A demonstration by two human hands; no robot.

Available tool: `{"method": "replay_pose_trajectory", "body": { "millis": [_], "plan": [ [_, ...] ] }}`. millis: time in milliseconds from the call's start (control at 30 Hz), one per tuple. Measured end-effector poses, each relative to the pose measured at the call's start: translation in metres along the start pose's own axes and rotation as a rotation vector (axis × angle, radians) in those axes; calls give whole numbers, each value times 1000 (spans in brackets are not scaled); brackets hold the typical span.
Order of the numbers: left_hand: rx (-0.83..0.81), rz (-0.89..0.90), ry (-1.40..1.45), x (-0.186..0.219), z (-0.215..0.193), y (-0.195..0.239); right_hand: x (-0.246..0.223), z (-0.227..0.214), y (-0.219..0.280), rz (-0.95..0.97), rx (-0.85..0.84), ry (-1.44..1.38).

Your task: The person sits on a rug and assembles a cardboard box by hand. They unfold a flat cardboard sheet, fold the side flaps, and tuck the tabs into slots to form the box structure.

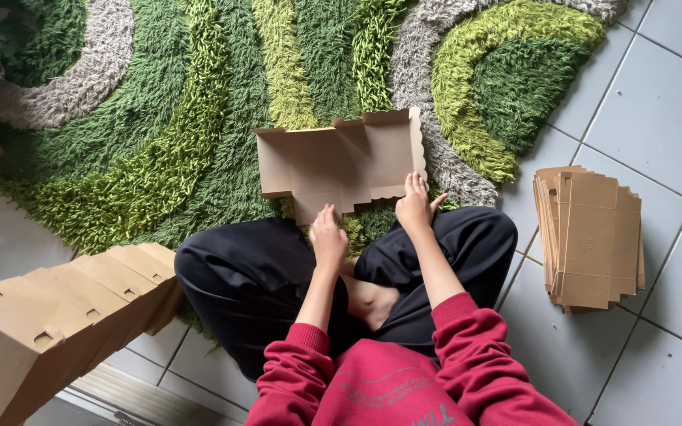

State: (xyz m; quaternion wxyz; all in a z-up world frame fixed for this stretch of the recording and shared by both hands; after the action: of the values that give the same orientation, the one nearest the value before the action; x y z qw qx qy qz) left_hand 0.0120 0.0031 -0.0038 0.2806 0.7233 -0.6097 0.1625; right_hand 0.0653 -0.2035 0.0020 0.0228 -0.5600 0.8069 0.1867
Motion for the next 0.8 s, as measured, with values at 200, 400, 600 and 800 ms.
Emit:
{"method": "replay_pose_trajectory", "body": {
  "millis": [200, 400, 600, 800],
  "plan": [
    [59, 36, 22, -6, 2, -1, 8, 10, -10, -300, 467, -326],
    [6, -6, 22, -3, -2, -3, -27, 42, 48, 24, -534, -999],
    [-90, 41, -220, 11, -15, 1, -49, 58, 46, 144, -398, -1145],
    [-169, 80, -367, 16, -28, -3, -77, 7, 44, 141, -517, -1273]
  ]
}}
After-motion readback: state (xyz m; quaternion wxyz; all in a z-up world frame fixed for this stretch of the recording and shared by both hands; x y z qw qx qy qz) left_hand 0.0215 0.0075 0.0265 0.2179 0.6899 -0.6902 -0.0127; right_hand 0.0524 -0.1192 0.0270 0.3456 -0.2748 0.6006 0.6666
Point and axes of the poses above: each hand's wrist, its own y-axis away from the middle knuckle, its own z-axis out of the palm, x = y × z, the point moved 1 cm from there along -y, towards the middle knuckle, and after that the axes turned 2 degrees about x, right-handed, at the moved point
